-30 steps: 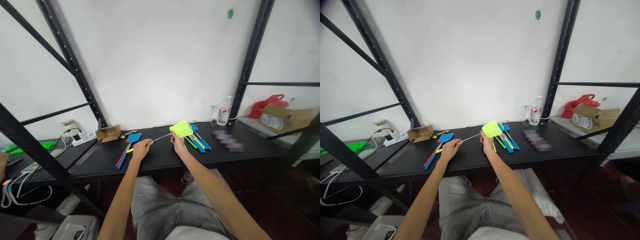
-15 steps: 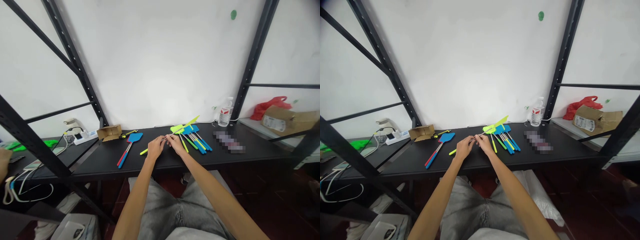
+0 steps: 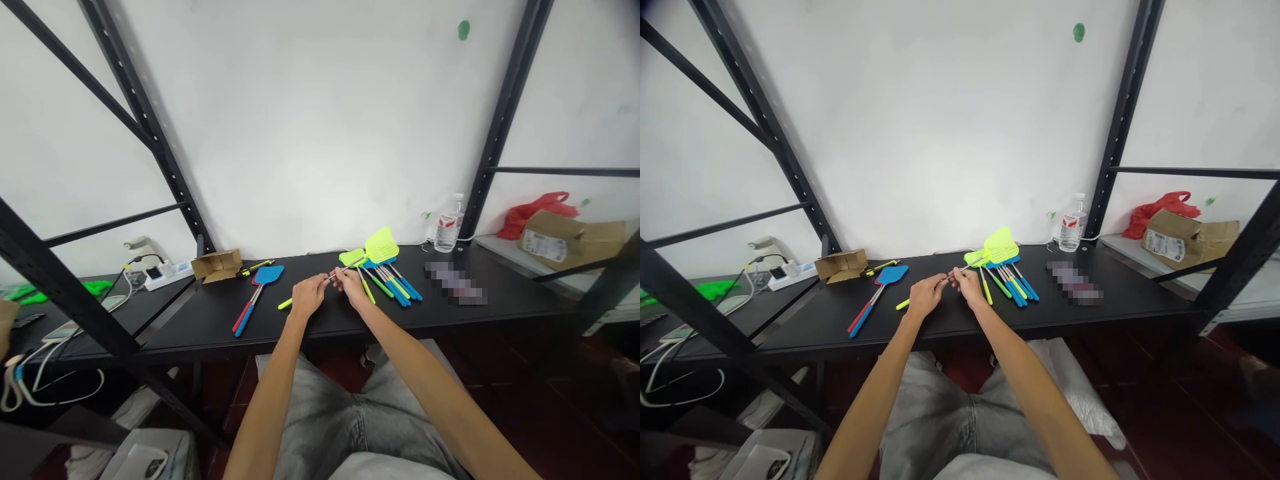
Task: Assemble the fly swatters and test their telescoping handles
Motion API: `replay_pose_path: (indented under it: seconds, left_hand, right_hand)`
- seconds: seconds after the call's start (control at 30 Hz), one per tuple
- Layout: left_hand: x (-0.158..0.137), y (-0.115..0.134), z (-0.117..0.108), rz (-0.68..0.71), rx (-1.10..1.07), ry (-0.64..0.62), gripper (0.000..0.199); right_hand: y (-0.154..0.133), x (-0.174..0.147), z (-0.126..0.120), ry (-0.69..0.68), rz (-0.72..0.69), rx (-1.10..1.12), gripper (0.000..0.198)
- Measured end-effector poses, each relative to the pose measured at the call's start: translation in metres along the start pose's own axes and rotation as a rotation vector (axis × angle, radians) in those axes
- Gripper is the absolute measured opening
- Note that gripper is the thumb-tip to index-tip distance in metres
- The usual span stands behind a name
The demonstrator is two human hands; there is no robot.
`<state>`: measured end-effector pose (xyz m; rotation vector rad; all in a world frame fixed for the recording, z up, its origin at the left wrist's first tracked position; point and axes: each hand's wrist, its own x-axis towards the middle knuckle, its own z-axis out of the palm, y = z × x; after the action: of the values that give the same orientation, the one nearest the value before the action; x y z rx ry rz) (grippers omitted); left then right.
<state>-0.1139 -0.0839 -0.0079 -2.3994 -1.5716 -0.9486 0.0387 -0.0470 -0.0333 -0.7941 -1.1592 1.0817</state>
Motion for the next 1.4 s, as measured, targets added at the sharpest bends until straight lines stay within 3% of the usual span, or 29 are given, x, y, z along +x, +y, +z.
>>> replay_pose_path:
  seconds: [0.47, 0.73, 1.13, 1.4]
  left_hand:
    - [0.003, -0.0005, 0.0004, -0.028, 0.053, -0.071, 0.037]
    - [0.0016, 0.002, 0.0033, -0.02, 0.092, -0.018, 0.035]
    - [-0.0007, -0.0018, 0.0083, -0.011, 0.059, 0.035, 0.036]
    - [-0.0034, -0.0019, 0.0028, -0.036, 0.047, 0.04, 0.034]
  right_hand:
    - [0.0004, 0.0006, -0.0009, 0.018, -0.004, 0.038, 0.048]
    - [0.0003, 0.0011, -0.0026, 0.079, -0.021, 0.037, 0.048]
    - [0.0021, 0.001, -0.0017, 0.301, -0.025, -0.005, 0.047]
    - [0.0043, 0.0042, -0.002, 0.208, -0.067, 0.081, 0.046]
